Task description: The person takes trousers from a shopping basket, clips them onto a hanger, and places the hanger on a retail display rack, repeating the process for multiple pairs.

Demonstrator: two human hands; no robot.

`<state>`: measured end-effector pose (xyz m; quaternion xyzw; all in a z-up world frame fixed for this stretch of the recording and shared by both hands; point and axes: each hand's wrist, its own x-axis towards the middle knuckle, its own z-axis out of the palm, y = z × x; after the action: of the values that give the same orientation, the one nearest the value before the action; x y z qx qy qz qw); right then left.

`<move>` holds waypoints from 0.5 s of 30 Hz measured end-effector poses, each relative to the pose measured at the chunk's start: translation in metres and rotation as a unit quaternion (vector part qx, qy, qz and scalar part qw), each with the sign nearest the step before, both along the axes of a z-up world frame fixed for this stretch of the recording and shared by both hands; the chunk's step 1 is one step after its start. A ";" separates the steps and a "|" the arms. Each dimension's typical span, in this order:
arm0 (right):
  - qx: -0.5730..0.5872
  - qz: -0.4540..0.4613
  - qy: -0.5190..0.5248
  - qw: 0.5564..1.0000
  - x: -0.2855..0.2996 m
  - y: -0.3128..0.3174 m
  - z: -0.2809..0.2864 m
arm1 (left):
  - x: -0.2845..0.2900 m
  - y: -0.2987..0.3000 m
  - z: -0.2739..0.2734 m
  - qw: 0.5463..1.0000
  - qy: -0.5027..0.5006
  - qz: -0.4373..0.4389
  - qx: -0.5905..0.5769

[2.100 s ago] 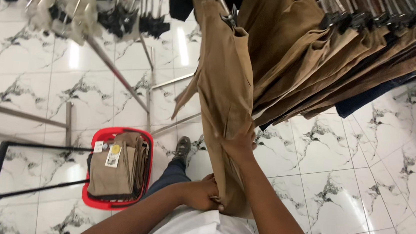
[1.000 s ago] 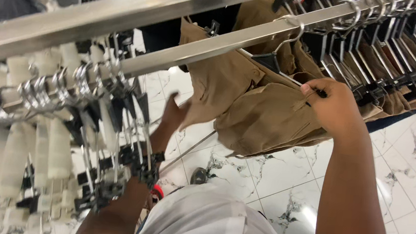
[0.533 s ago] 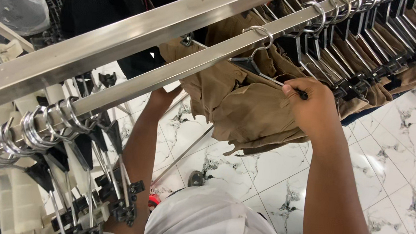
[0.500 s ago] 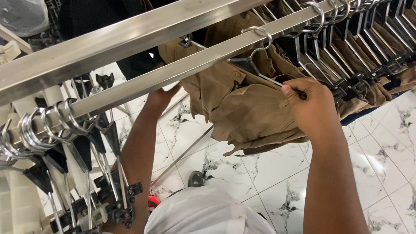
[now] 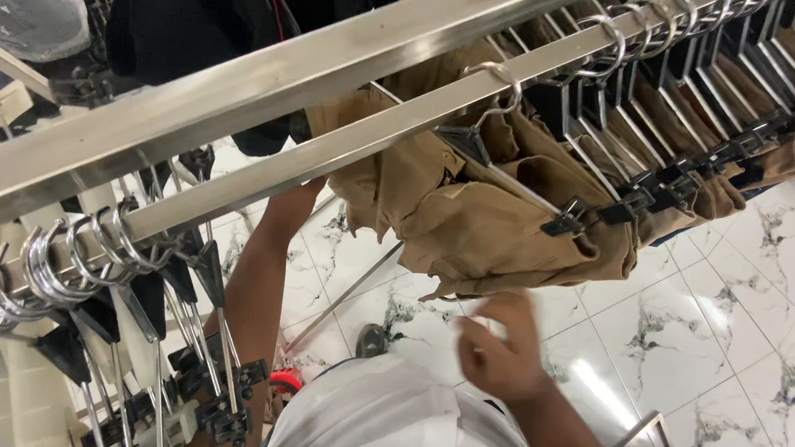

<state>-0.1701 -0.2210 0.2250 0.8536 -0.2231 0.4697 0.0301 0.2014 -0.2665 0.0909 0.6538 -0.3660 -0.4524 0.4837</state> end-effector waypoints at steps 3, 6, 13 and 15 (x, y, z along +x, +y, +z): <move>0.300 0.099 0.184 0.931 0.024 0.009 -0.018 | -0.006 0.013 -0.005 1.000 0.023 0.011 -0.004; 0.590 0.088 0.274 0.754 0.043 -0.006 -0.038 | -0.020 0.033 -0.010 0.999 0.045 0.025 -0.008; 0.834 0.074 0.020 0.547 0.069 -0.027 -0.220 | -0.068 0.103 -0.044 0.991 0.102 -0.086 0.014; 0.873 0.029 -0.063 0.483 0.073 -0.027 -0.247 | -0.074 0.118 -0.069 0.989 0.111 -0.096 0.007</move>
<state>-0.0975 -0.2476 -0.0216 0.4152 -0.4945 0.0869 -0.7586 0.1272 -0.1481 0.0218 0.5646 -0.3683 -0.5690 0.4710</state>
